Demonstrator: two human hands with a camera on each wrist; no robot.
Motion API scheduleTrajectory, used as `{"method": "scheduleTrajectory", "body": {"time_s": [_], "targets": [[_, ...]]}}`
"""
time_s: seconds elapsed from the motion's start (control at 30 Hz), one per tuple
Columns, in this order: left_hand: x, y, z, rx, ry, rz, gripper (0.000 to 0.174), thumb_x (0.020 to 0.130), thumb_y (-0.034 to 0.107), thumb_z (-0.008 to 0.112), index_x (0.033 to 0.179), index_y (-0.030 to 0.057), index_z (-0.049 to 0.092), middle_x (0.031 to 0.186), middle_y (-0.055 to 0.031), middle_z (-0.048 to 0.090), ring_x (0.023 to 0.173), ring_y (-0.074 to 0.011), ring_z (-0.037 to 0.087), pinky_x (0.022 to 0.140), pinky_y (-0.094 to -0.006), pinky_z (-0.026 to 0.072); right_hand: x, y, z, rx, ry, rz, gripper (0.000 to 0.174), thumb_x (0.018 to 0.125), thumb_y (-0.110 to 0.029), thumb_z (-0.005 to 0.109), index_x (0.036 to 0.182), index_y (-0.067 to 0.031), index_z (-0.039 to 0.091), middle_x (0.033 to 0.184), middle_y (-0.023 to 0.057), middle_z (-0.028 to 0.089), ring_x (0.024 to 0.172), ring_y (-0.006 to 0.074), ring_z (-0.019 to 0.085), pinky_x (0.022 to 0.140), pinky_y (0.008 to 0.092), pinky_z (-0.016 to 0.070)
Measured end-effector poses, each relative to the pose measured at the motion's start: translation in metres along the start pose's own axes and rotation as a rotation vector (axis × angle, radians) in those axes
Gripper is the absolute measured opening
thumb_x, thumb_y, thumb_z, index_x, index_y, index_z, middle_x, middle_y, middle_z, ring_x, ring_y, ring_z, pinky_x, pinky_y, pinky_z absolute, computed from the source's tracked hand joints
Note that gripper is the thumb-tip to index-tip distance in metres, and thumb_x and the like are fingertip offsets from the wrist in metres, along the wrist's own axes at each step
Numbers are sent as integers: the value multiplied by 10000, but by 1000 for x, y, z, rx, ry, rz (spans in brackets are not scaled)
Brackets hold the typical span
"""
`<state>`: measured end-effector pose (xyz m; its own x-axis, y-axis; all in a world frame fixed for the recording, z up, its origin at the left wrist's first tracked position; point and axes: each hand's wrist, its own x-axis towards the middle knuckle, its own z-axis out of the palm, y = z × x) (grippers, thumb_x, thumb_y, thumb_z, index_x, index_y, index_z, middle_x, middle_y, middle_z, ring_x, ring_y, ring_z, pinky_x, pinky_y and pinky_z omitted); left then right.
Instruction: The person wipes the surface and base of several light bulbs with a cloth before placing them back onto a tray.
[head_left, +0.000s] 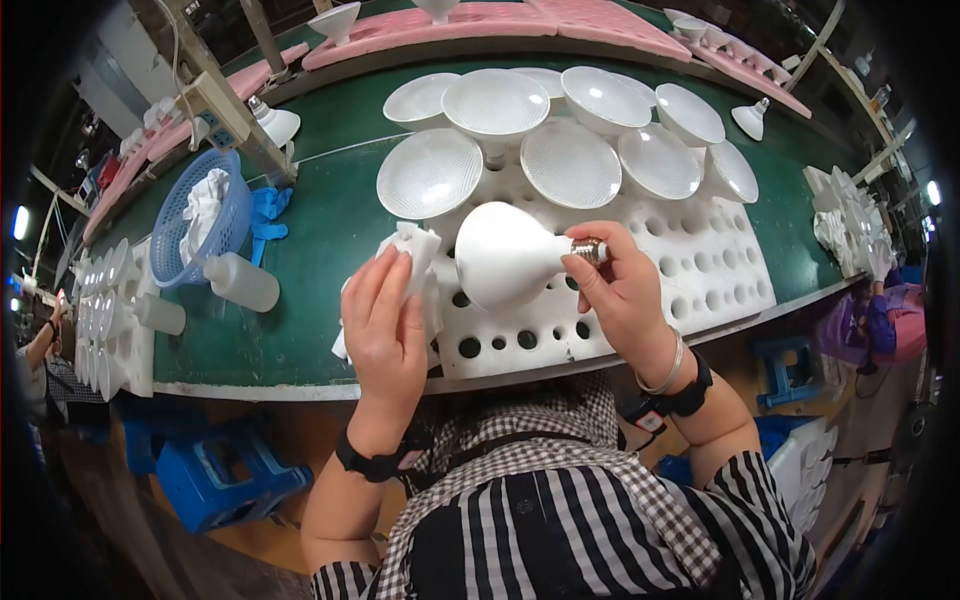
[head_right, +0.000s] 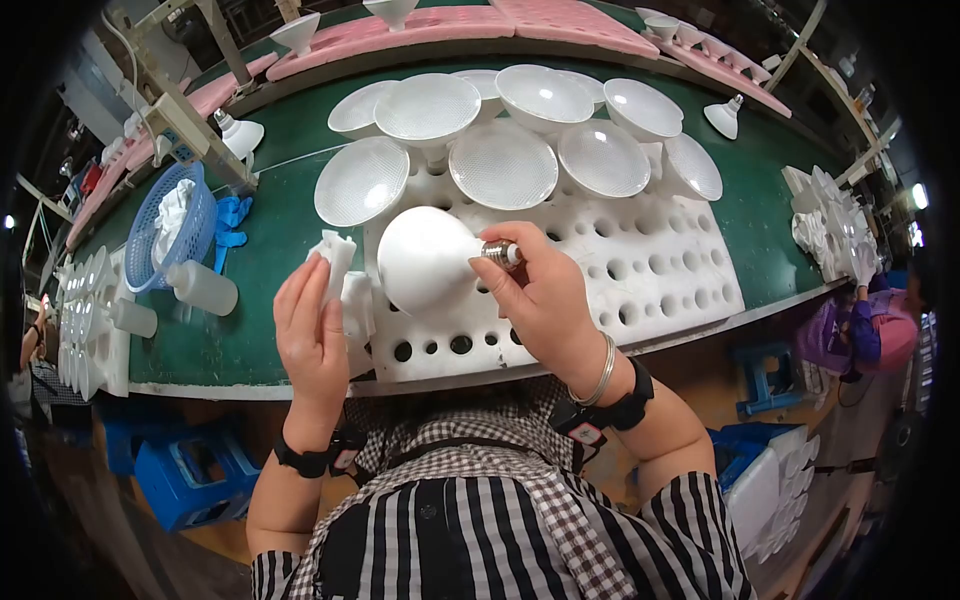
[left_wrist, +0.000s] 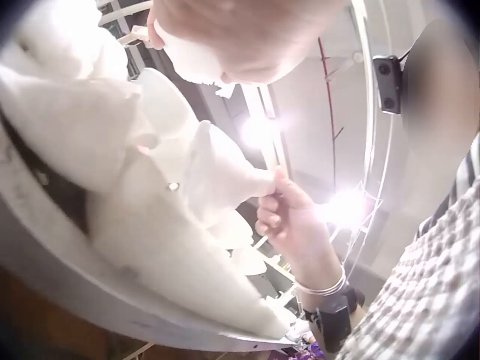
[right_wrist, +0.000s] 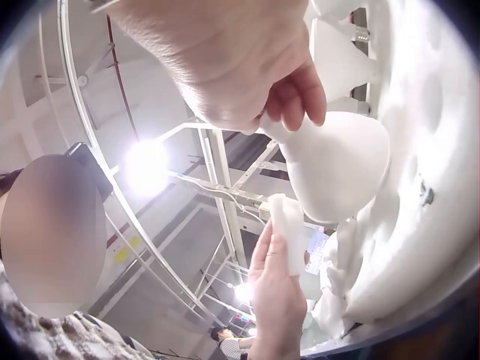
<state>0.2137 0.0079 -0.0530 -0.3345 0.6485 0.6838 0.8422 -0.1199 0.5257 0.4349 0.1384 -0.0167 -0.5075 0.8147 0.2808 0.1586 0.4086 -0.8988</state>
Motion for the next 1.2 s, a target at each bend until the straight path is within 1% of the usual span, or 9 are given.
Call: {"method": "scheduleTrajectory", "body": {"time_s": [0.13, 0.23, 0.3, 0.4, 0.53, 0.7, 0.8, 1.13, 1.2], "targets": [[14, 30, -4, -20, -131, 97, 391, 855, 39, 656, 1245, 55, 681, 1317, -163, 622, 1193, -380, 562, 1013, -466, 436, -15, -6, -1, 425, -18, 313, 225, 980, -190, 663, 1100, -27, 566, 692, 28, 629, 523, 45, 558, 478, 218, 436], [30, 34, -5, 62, -185, 186, 371, 845, 40, 663, 1212, 86, 701, 1279, -127, 649, 1174, -370, 572, 969, -452, 452, -26, -19, -3, 272, -51, 430, 221, 987, -205, 653, 1071, -27, 553, 657, 33, 609, 506, 58, 545, 466, 231, 435], [40, 35, 1, 53, -308, 157, 310, 851, 0, 623, 1141, 50, 722, 1201, -132, 691, 1150, -355, 594, 997, -430, 466, -27, -29, -8, 8, -128, 382, 250, 963, -205, 677, 1117, -35, 578, 691, 64, 641, 516, 131, 589, 502, 282, 471], [48, 14, 15, -66, -325, 117, 278, 858, 48, 654, 1124, 84, 727, 1154, -99, 709, 1095, -339, 607, 927, -437, 465, -19, -38, -12, -464, -300, -242, 382, 880, -234, 748, 1203, -66, 630, 872, 120, 715, 700, 268, 702, 653, 354, 533], [48, 8, 23, -158, -325, 38, 265, 867, 43, 645, 1117, 70, 728, 1166, -95, 706, 1105, -344, 602, 936, -432, 463, -13, -28, -10, -420, -293, -281, 338, 884, -240, 750, 1154, -62, 650, 854, 123, 718, 703, 254, 713, 640, 347, 534], [2, 37, 8, 114, -208, 249, 303, 814, 57, 671, 1107, 100, 735, 1242, -62, 684, 1208, -295, 578, 939, -442, 441, -4, -25, -10, -324, -200, -55, 327, 897, -254, 747, 1130, -44, 655, 801, 137, 708, 678, 256, 709, 619, 341, 530], [-48, 32, 13, 127, -465, 441, 340, 769, 69, 696, 1105, 107, 731, 1239, -7, 680, 1247, -292, 560, 930, -426, 408, 3, -7, -13, -270, -105, -43, 322, 911, -268, 734, 1114, -30, 659, 799, 143, 703, 677, 258, 703, 621, 333, 528], [-7, 23, -16, 33, -95, 276, 315, 845, 71, 710, 1160, 75, 718, 1250, -128, 662, 1185, -366, 587, 879, -434, 476, 0, -8, -12, -265, -79, -52, 323, 935, -265, 712, 1129, -11, 669, 781, 137, 693, 650, 231, 675, 612, 317, 517], [14, 29, -11, -6, -45, 185, 358, 849, 76, 705, 1207, 72, 703, 1294, -126, 638, 1198, -373, 576, 902, -436, 474, -4, -18, -12, -154, -160, 86, 318, 940, -249, 706, 1150, -13, 668, 768, 132, 690, 635, 203, 670, 598, 297, 510]]}}
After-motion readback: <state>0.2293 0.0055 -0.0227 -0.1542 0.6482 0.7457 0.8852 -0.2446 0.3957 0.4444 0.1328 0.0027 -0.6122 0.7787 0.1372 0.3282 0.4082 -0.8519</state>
